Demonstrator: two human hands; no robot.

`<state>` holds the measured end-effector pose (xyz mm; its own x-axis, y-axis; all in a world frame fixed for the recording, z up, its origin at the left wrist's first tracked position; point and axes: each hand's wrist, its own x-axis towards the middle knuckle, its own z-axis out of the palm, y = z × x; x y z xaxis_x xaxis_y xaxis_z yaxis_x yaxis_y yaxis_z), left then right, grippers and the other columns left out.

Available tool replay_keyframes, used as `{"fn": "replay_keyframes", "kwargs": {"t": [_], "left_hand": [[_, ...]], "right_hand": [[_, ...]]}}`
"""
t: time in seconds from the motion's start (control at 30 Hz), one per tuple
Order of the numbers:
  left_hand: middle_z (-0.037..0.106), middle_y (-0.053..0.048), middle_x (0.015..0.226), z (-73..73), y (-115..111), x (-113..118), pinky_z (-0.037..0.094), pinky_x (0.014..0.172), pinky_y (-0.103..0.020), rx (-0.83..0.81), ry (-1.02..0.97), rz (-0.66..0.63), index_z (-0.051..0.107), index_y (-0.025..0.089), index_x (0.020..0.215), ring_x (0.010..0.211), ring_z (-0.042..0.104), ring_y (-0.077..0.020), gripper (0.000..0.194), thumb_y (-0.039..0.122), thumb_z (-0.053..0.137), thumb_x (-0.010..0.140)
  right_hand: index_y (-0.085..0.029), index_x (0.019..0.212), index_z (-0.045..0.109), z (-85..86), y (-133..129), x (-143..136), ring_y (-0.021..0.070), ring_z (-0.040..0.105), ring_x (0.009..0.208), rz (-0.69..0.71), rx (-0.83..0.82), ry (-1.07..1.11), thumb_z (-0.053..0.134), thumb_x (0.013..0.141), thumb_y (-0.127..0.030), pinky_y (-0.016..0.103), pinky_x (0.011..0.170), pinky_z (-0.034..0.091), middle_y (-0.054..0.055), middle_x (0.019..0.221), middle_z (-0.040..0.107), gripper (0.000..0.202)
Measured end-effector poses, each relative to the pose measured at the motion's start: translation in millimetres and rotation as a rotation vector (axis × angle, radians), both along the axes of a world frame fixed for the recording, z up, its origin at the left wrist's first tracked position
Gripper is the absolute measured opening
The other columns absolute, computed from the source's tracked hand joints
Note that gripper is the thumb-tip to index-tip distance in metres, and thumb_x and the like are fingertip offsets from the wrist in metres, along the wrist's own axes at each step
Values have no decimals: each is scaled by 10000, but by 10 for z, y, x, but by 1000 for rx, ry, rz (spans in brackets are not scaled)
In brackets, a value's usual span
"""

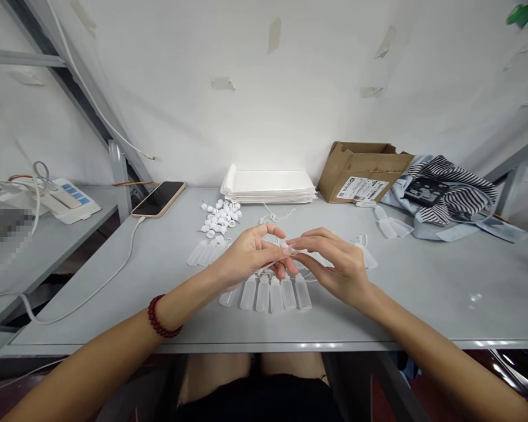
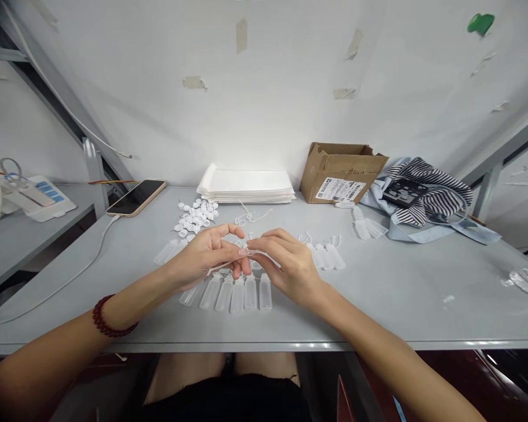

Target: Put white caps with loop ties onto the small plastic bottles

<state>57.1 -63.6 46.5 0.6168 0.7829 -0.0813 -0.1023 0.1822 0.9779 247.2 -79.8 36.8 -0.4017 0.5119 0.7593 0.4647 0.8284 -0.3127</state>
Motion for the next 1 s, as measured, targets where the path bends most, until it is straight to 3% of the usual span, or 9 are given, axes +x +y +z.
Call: {"fn": "replay_keyframes", "kwargs": {"t": [0.27, 0.47, 0.6, 0.83, 1.0], "left_hand": [[714, -37, 665, -22, 8, 10, 446, 571, -244, -28, 6, 22, 464, 174, 873, 513, 597, -103, 205, 272, 639, 831], [702, -38, 667, -46, -2, 13, 471, 565, -241, 96, 66, 56, 524, 162, 854, 536, 608, -109, 186, 338, 583, 870], [669, -18, 709, -46, -44, 38, 490, 582, -240, 277, 154, 169, 565, 163, 902, 578, 599, -103, 132, 292, 543, 882], [642, -32, 850, -85, -118, 99, 545, 670, -285, 385, 273, 220, 556, 164, 1016, 807, 640, -173, 336, 320, 698, 754], [666, -50, 887, -100, -120, 111, 531, 703, -288, 370, 330, 71, 630, 157, 938, 822, 646, -180, 244, 356, 644, 797]], "right_hand": [[-240, 942, 704, 10, 1, -2, 182, 642, 736, 21, -147, 105, 646, 808, -124, 330, 629, 555, 37, 817, 735, 187], [-229, 801, 739, 54, 0, 9, 166, 655, 701, -46, -542, 289, 730, 738, -248, 304, 626, 549, 20, 795, 743, 66], [-211, 760, 738, 88, 20, 36, 149, 640, 616, -92, -774, 444, 790, 653, -302, 277, 553, 519, 18, 762, 738, 149], [-218, 742, 740, 113, 22, 51, 161, 658, 684, -74, -850, 557, 817, 615, -294, 278, 610, 523, 20, 775, 739, 166], [-219, 748, 733, 107, -25, 22, 172, 671, 693, -13, -875, 560, 809, 631, -278, 300, 632, 545, 18, 778, 738, 151]]}}
